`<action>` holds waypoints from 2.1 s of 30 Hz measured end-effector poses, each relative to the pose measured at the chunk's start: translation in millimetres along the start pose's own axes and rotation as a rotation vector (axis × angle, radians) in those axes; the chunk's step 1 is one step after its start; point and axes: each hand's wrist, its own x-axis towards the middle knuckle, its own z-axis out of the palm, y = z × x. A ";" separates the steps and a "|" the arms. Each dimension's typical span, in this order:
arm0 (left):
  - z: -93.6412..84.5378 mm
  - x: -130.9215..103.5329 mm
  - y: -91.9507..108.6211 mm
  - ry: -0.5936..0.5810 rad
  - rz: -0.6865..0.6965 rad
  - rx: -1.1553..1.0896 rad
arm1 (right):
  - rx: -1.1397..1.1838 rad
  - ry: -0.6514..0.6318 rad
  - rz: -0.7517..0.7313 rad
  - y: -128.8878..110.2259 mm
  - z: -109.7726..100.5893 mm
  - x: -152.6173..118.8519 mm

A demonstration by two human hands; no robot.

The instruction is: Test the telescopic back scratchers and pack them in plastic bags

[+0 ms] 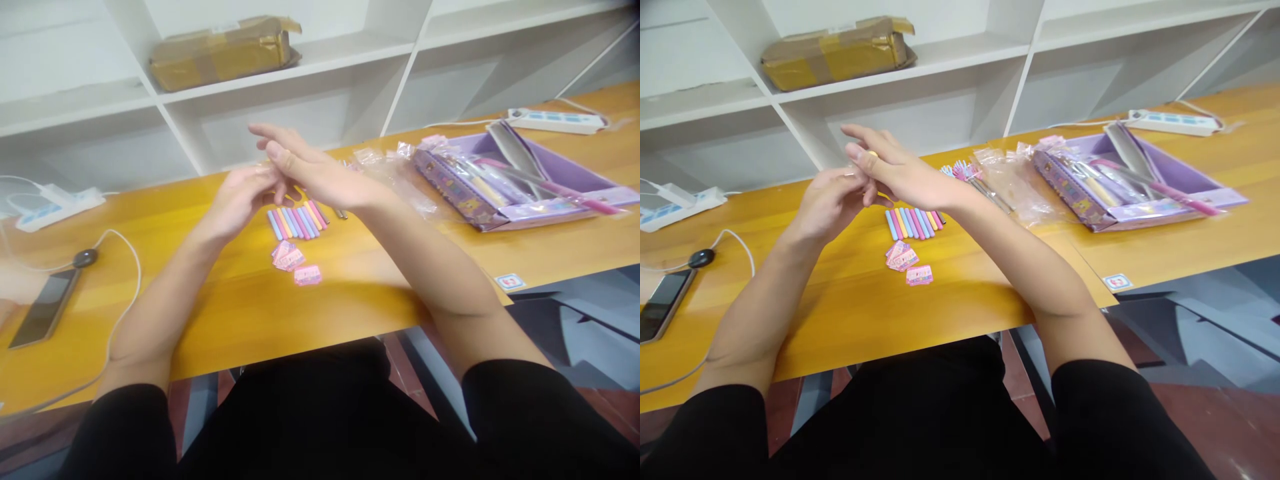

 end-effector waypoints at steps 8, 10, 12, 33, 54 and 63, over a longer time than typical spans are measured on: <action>-0.2 -1.0 14.1 0.007 0.056 0.039 | 0.217 0.025 -0.086 9.1 -5.8 7.0; -0.5 -1.0 14.6 0.006 0.058 0.054 | 0.218 0.059 -0.117 13.2 -7.2 9.1; -1.0 -0.5 13.1 0.012 0.054 0.077 | 0.229 0.087 -0.141 14.1 -7.4 9.6; -36.3 -9.2 31.4 -0.012 0.186 0.302 | 0.163 0.266 -0.223 -5.6 -19.9 6.0; -26.0 2.3 7.8 0.143 0.111 0.118 | 0.070 0.095 -0.223 1.0 -0.3 6.1; -22.5 2.0 4.2 0.233 0.082 0.121 | 0.033 0.161 -0.234 9.4 3.6 9.3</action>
